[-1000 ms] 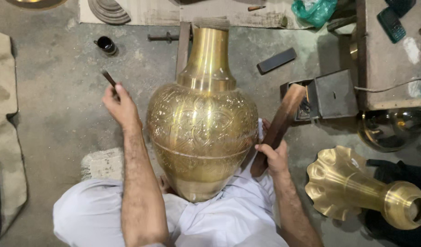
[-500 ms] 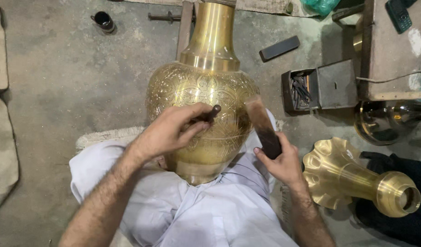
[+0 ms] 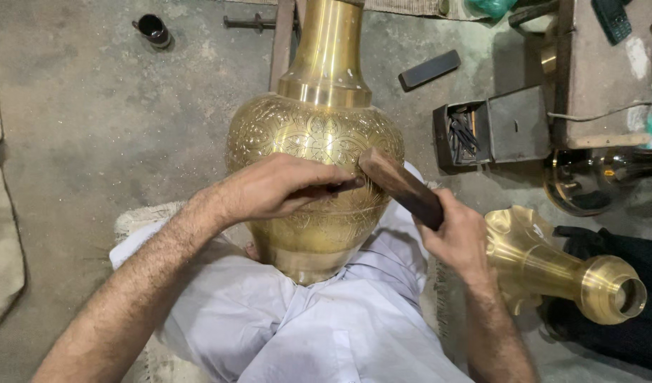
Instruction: The person sits on the floor with a large brass vase between their legs and taps a punch against its engraved surface using a wooden mallet. They then rotate the vase, hold it steady, and draw lines on its surface with a marker, tracing out the pattern.
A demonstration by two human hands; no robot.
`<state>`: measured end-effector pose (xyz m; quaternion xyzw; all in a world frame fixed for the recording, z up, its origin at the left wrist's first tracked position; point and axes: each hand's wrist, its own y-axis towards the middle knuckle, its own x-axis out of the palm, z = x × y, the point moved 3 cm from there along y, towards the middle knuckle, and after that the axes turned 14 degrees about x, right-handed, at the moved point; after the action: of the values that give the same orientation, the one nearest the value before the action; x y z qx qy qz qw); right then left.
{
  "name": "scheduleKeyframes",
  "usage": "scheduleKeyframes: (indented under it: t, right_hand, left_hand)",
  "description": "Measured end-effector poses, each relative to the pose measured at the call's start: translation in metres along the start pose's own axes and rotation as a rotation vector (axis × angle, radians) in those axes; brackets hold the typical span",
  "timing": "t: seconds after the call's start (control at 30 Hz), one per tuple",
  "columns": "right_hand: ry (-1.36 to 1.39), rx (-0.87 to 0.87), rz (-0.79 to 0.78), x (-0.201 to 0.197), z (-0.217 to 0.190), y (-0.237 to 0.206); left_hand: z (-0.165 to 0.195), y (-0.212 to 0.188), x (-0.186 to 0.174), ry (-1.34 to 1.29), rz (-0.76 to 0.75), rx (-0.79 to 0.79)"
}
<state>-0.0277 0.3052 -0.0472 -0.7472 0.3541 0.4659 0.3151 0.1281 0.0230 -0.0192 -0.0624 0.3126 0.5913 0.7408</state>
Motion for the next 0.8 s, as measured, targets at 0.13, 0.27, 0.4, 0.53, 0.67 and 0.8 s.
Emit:
scheduleKeyframes:
  t: [0.13,0.27,0.4,0.53,0.67,0.8]
  right_hand:
    - [0.447,-0.059,0.067,-0.016,-0.007,-0.007]
    - [0.38,-0.169,0.164,-0.022,-0.021,-0.009]
    - [0.309,-0.197,0.224,-0.023,-0.029,-0.003]
    - [0.144,-0.388,0.277,-0.021,-0.035,-0.002]
    - [0.308,-0.332,0.235,-0.022,-0.029,0.005]
    - [0.467,-0.208,0.123,-0.028,-0.024,0.012]
  left_hand:
    - [0.004,0.002,-0.002,-0.014,0.013,0.053]
    - [0.005,0.002,-0.004,-0.01,-0.021,0.059]
    - [0.004,0.002,-0.003,-0.011,-0.031,0.015]
    - [0.002,0.001,0.001,0.034,-0.039,-0.005]
    - [0.002,-0.006,0.006,0.059,0.028,-0.018]
    - [0.004,-0.008,0.011,0.008,0.088,0.014]
